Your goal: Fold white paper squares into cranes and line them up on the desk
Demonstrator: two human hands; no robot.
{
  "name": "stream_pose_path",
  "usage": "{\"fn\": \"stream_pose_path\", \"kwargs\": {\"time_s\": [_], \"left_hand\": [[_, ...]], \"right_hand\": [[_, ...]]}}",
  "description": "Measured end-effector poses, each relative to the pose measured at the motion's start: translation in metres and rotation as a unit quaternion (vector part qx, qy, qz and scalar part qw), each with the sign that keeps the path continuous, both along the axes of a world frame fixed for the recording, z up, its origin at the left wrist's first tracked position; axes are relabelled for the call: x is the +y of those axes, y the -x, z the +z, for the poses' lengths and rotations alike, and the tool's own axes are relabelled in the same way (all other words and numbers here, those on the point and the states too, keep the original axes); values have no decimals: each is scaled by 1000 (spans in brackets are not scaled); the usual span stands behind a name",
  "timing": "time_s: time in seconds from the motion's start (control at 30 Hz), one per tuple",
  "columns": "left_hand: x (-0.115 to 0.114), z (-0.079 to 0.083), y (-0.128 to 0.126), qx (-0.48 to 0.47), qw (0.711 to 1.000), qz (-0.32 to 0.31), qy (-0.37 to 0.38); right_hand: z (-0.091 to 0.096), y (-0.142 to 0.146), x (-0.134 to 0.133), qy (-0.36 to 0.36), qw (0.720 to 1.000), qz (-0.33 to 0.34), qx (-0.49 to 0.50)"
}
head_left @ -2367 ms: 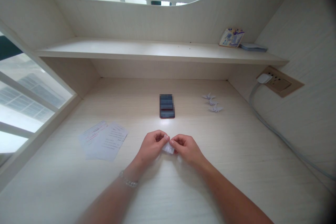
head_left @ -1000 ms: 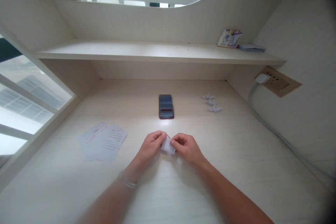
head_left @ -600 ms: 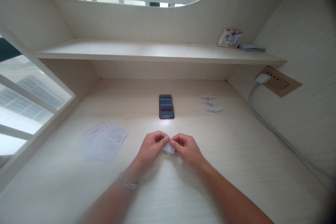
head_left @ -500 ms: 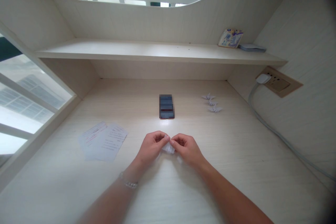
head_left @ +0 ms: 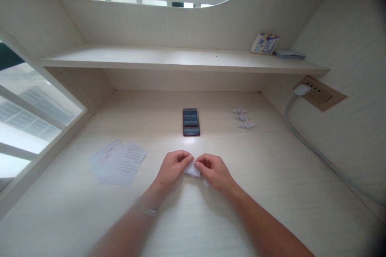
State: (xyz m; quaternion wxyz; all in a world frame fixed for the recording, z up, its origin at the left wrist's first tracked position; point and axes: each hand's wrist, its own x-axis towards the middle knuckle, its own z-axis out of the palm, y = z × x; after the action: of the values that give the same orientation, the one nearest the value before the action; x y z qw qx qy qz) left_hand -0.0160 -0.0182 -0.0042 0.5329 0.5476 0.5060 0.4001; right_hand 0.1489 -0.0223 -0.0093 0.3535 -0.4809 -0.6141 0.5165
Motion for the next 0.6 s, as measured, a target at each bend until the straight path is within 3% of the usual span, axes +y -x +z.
{"fn": "stream_pose_path", "kwargs": {"time_s": [0.27,0.6], "left_hand": [[4,-5,0,-94,994,-3,48],[-1,3,-2,25,999,6,-20]], "right_hand": [[-2,0,0,29,999,-4,22],[5,1,0,52,998,-7,42]]}}
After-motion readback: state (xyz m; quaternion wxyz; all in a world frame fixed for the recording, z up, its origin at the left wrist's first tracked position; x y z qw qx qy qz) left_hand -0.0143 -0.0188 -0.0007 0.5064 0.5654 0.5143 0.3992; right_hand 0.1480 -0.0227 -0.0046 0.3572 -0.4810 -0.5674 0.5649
